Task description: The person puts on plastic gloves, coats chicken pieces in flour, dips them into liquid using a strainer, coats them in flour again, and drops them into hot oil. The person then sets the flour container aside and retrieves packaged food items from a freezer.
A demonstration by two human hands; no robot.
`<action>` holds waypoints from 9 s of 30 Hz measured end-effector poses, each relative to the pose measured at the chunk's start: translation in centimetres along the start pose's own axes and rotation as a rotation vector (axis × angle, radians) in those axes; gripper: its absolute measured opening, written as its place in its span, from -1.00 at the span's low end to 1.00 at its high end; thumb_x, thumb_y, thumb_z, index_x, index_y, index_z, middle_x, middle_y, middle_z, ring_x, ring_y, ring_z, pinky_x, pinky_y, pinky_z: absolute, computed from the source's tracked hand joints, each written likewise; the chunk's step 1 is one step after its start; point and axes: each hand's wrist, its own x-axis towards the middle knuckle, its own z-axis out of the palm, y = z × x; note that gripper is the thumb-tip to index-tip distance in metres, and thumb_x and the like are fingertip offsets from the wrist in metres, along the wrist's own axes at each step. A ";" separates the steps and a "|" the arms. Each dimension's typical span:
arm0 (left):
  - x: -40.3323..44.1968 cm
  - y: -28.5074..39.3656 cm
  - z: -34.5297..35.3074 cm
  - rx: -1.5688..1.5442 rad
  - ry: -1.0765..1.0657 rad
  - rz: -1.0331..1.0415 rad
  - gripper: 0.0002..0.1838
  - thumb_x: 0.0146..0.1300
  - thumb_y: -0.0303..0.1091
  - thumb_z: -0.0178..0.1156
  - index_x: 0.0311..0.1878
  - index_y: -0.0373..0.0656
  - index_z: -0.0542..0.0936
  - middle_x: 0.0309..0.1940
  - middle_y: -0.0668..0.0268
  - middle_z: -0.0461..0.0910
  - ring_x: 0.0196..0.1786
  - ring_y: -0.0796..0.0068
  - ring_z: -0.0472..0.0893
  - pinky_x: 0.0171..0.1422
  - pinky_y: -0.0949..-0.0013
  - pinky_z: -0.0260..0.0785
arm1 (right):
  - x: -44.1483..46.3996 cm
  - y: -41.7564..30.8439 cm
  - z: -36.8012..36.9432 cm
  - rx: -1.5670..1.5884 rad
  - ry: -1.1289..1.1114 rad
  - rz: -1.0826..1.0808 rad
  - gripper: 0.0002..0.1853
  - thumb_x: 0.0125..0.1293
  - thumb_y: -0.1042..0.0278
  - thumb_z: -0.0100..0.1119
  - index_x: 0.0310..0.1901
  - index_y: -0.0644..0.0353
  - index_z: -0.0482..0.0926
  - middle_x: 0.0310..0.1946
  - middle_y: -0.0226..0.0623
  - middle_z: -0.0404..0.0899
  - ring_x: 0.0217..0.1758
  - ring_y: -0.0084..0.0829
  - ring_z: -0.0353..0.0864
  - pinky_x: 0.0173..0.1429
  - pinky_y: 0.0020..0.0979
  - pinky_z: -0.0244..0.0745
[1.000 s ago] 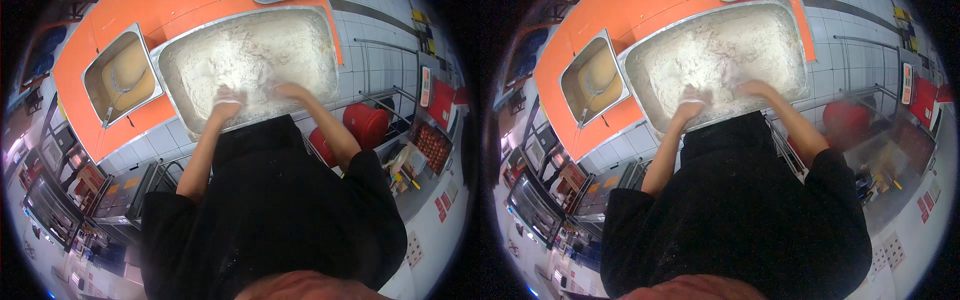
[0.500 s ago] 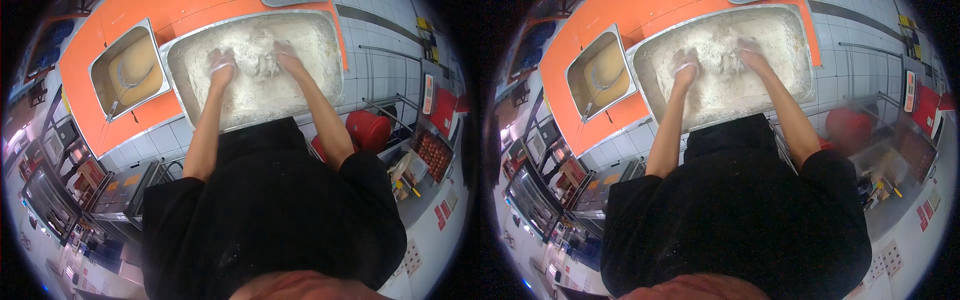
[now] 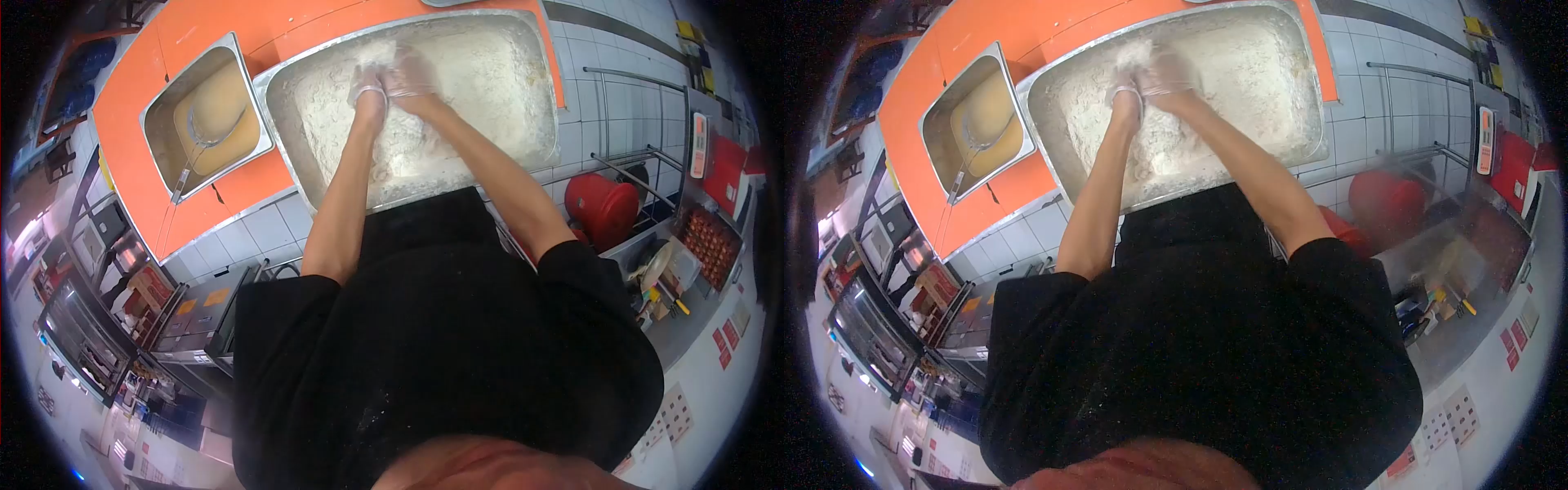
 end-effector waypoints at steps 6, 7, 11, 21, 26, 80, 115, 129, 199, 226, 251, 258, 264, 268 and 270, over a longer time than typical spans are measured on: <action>-7.4 8.0 -6.4 0.965 -0.164 0.056 -0.37 0.43 -0.04 0.11 0.38 -0.36 0.46 0.33 -0.16 0.48 0.38 0.03 0.48 0.46 0.18 0.30 | -4.2 8.0 -3.6 0.376 -0.376 -0.114 -0.63 0.57 0.29 -0.03 0.21 0.35 0.57 0.24 0.00 0.55 0.36 -0.14 0.50 0.54 -0.19 0.27; -8.3 8.9 -6.2 1.034 -0.160 -0.011 -0.41 0.43 -0.03 0.08 0.30 -0.34 0.53 0.30 -0.19 0.49 0.36 -0.04 0.49 0.45 0.13 0.31 | -5.0 10.1 -2.9 0.171 -0.435 -0.141 -0.63 0.61 0.33 -0.07 0.27 0.35 0.54 0.29 -0.07 0.53 0.43 -0.16 0.45 0.63 -0.20 0.18; -8.0 2.5 -5.7 1.603 -0.209 0.527 -0.49 0.44 -0.02 -0.04 0.09 -0.28 0.62 0.15 -0.20 0.56 0.25 -0.31 0.48 0.38 -0.08 0.34 | -8.4 7.2 -0.3 0.188 -0.456 0.253 -0.52 0.60 0.20 0.00 0.36 0.38 0.48 0.41 -0.10 0.45 0.50 -0.19 0.38 0.69 -0.24 -0.01; -3.0 6.4 -2.2 0.390 0.140 0.157 -0.41 0.50 -0.06 0.07 0.38 -0.36 0.41 0.18 0.03 0.56 0.18 0.19 0.56 0.32 0.15 0.36 | -1.9 6.1 -6.8 0.675 -0.367 0.207 -0.34 0.58 -0.04 0.00 0.47 0.33 0.36 0.45 -0.05 0.40 0.53 -0.27 0.31 0.62 -0.29 0.12; -0.4 2.0 -1.2 0.136 0.045 0.098 -0.34 0.48 -0.08 0.14 0.43 -0.41 0.34 0.24 0.03 0.54 0.27 0.21 0.51 0.39 0.25 0.31 | 0.8 -0.4 -3.2 0.646 -0.497 0.211 -0.36 0.58 -0.07 0.02 0.44 0.30 0.42 0.44 -0.07 0.44 0.50 -0.27 0.37 0.51 -0.26 0.29; -6.2 9.4 -4.1 0.881 0.091 0.131 -0.20 0.47 0.03 0.07 0.46 -0.56 0.27 0.36 -0.25 0.46 0.44 -0.15 0.45 0.56 0.15 0.19 | -3.5 5.1 -9.7 0.671 -0.333 0.438 -0.33 0.57 -0.07 -0.01 0.50 0.28 0.32 0.52 -0.05 0.30 0.60 -0.27 0.24 0.67 -0.27 0.04; -9.8 2.9 -2.3 0.880 -0.066 -0.066 -0.37 0.45 -0.06 -0.11 0.37 -0.36 0.50 0.27 -0.27 0.52 0.35 -0.28 0.47 0.48 0.00 0.25 | -8.9 2.8 -2.4 0.742 -0.534 0.334 -0.46 0.51 0.16 0.03 0.42 0.24 0.45 0.48 -0.11 0.35 0.60 -0.28 0.21 0.67 -0.29 -0.01; 0.4 -0.4 -4.3 0.701 -0.028 0.290 -0.56 0.58 -0.03 -0.06 -0.02 -0.21 0.64 -0.13 0.30 0.58 -0.02 0.43 0.49 0.18 0.25 0.39 | -0.2 1.9 0.4 0.702 -0.448 0.108 -0.42 0.54 0.06 0.16 0.40 0.31 0.46 0.36 -0.14 0.51 0.35 -0.30 0.51 0.39 -0.46 0.40; -52.0 6.4 47.7 -0.246 2.151 -0.064 -0.42 0.50 -0.15 0.13 0.24 -0.60 0.45 0.20 -0.34 0.55 0.31 -0.24 0.52 0.45 0.04 0.27 | 2.6 -36.0 -24.9 -0.350 -0.959 -1.793 -0.46 0.26 0.05 0.35 0.19 0.20 0.65 0.04 0.02 0.71 0.13 -0.02 0.69 0.24 -0.16 0.51; -44.9 5.1 47.7 -0.306 2.465 -0.140 -0.62 0.41 -0.28 0.22 0.08 -0.46 0.60 -0.06 -0.25 0.67 0.00 -0.22 0.65 0.12 0.00 0.47 | -24.8 -26.8 -35.0 -0.800 -1.734 -2.424 -0.25 0.32 0.08 0.28 0.47 0.26 0.34 0.37 0.09 0.49 0.47 -0.01 0.45 0.56 -0.14 0.29; -44.0 4.2 47.6 -0.210 2.517 -0.284 -0.45 0.31 -0.32 0.21 0.27 -0.54 0.49 0.13 -0.25 0.61 0.17 -0.21 0.61 0.32 -0.01 0.44 | -15.8 -32.9 -34.4 -0.612 -1.225 -2.401 -0.18 0.29 0.23 0.44 0.50 0.29 0.28 0.38 0.10 0.47 0.42 -0.09 0.50 0.50 -0.26 0.42; -43.1 2.7 47.0 -0.151 2.516 -0.320 -0.36 0.41 -0.12 0.15 0.37 -0.46 0.41 0.09 -0.21 0.59 0.12 -0.22 0.59 0.25 -0.10 0.42 | -14.4 -36.5 -36.0 -0.370 -2.210 -1.462 -0.28 0.30 0.27 0.46 0.42 0.22 0.34 0.25 -0.04 0.54 0.26 -0.27 0.59 0.26 -0.33 0.57; -43.2 3.0 47.1 -0.275 2.407 -0.328 -0.42 0.43 -0.15 0.12 0.38 -0.36 0.47 0.27 -0.20 0.51 0.28 -0.24 0.51 0.36 -0.03 0.39 | -11.8 -42.1 -34.6 -0.195 -2.015 -0.975 -0.68 0.41 0.36 0.38 0.10 0.23 0.54 -0.03 -0.23 0.70 -0.04 -0.37 0.74 -0.03 -0.35 0.70; -42.0 0.9 46.3 -0.006 2.510 -0.337 -0.49 0.46 -0.12 0.11 0.28 -0.33 0.57 0.32 -0.23 0.48 0.31 -0.24 0.50 0.45 -0.02 0.32 | -11.7 -44.6 -35.0 -0.166 -1.856 -1.367 -0.67 0.37 0.44 0.38 0.12 0.26 0.55 0.01 -0.18 0.70 -0.02 -0.35 0.74 0.01 -0.37 0.70; -43.1 3.3 47.4 -0.033 2.586 -0.292 -0.40 0.48 -0.13 0.13 0.28 -0.58 0.49 0.24 -0.31 0.54 0.25 -0.24 0.55 0.44 0.00 0.33 | -11.0 -46.1 -33.9 -0.159 -1.820 -1.446 -0.58 0.33 0.47 0.39 0.19 0.29 0.53 0.00 -0.21 0.69 -0.03 -0.36 0.73 0.02 -0.38 0.67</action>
